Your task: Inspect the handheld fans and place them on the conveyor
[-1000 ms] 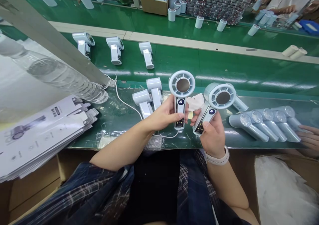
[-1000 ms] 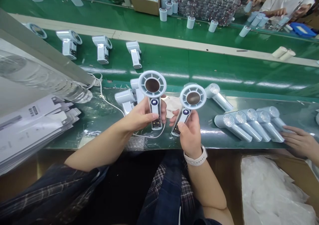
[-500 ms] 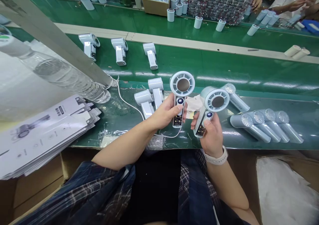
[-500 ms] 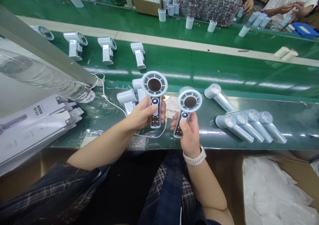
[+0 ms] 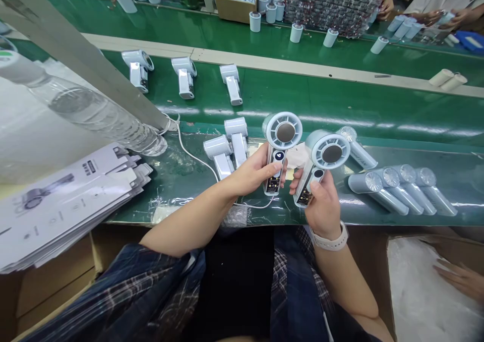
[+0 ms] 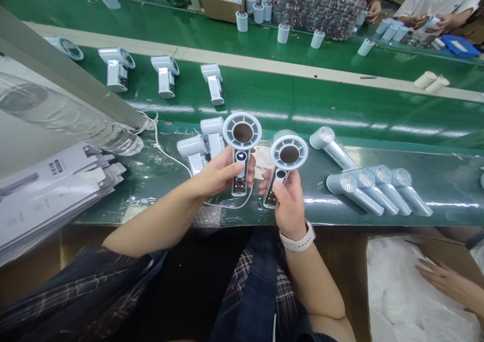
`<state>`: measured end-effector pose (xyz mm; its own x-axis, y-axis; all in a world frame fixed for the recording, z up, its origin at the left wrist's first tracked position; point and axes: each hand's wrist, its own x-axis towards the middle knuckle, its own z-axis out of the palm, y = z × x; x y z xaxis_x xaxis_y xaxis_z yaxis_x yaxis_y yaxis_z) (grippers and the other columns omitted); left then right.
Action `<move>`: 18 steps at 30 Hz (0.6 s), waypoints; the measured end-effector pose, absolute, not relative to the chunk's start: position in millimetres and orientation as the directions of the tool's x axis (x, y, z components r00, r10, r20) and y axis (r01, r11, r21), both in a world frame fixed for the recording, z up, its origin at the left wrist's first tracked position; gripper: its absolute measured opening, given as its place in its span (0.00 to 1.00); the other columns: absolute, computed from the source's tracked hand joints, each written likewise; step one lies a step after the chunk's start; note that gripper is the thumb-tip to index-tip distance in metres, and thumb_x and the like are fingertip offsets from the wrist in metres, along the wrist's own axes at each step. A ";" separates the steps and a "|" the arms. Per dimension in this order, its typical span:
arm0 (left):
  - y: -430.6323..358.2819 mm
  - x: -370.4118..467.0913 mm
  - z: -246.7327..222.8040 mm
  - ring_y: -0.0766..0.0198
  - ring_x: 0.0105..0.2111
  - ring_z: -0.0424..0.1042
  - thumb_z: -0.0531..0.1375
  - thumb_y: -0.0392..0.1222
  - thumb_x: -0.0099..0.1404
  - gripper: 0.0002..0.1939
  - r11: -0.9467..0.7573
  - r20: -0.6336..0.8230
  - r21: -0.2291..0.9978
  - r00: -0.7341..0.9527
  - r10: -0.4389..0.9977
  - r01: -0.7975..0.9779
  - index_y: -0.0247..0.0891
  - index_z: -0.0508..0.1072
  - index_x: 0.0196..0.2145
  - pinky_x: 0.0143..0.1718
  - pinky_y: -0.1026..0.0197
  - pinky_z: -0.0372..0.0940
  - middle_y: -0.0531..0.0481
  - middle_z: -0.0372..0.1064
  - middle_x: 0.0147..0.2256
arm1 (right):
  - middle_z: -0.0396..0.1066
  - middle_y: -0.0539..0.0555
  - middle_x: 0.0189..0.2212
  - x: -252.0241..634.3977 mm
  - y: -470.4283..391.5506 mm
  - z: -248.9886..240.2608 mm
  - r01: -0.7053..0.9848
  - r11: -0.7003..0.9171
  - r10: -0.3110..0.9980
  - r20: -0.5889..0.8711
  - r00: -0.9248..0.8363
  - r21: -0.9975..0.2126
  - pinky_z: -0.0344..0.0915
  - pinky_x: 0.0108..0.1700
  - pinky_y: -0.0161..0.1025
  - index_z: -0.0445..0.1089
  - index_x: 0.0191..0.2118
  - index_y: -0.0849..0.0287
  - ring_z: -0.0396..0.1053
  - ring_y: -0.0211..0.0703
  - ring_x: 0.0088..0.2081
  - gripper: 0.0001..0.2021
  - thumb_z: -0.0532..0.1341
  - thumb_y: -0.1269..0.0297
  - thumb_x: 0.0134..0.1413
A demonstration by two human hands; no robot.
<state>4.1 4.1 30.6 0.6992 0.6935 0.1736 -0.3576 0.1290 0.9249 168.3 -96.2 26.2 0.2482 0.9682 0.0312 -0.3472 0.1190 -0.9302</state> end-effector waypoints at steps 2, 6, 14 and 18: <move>4.1 4.2 30.5 0.66 0.27 0.72 0.65 0.60 0.68 0.25 0.122 0.153 0.936 0.697 0.701 -0.329 0.39 0.61 0.46 0.29 0.61 0.69 0.51 0.69 0.33 | 0.76 0.51 0.38 167.9 -95.8 27.2 -0.358 0.109 0.967 0.016 0.252 -0.927 0.76 0.34 0.46 0.70 0.46 0.50 0.74 0.44 0.32 0.11 0.67 0.55 0.61; 5.7 3.5 30.9 0.63 0.28 0.73 0.66 0.60 0.67 0.25 0.102 0.148 0.942 0.671 0.727 -0.318 0.40 0.62 0.46 0.28 0.60 0.68 0.49 0.70 0.35 | 0.76 0.50 0.37 166.5 -94.1 28.9 -0.349 0.093 0.962 -0.006 0.272 -0.932 0.76 0.34 0.45 0.69 0.46 0.50 0.73 0.43 0.31 0.13 0.68 0.53 0.60; 7.6 3.1 29.2 0.64 0.25 0.73 0.66 0.61 0.68 0.24 0.132 0.124 0.937 0.661 0.740 -0.323 0.41 0.61 0.43 0.27 0.58 0.70 0.53 0.68 0.31 | 0.76 0.51 0.38 167.8 -94.5 28.7 -0.329 0.086 0.961 -0.009 0.278 -0.940 0.75 0.32 0.42 0.67 0.46 0.50 0.74 0.42 0.32 0.15 0.68 0.51 0.60; 7.5 4.2 28.6 0.62 0.26 0.74 0.66 0.61 0.67 0.24 0.152 0.117 0.931 0.665 0.737 -0.332 0.40 0.62 0.43 0.28 0.57 0.71 0.52 0.69 0.33 | 0.76 0.51 0.38 167.5 -94.8 28.1 -0.370 0.086 0.957 -0.026 0.288 -0.925 0.75 0.31 0.42 0.68 0.46 0.51 0.74 0.42 0.31 0.16 0.70 0.52 0.58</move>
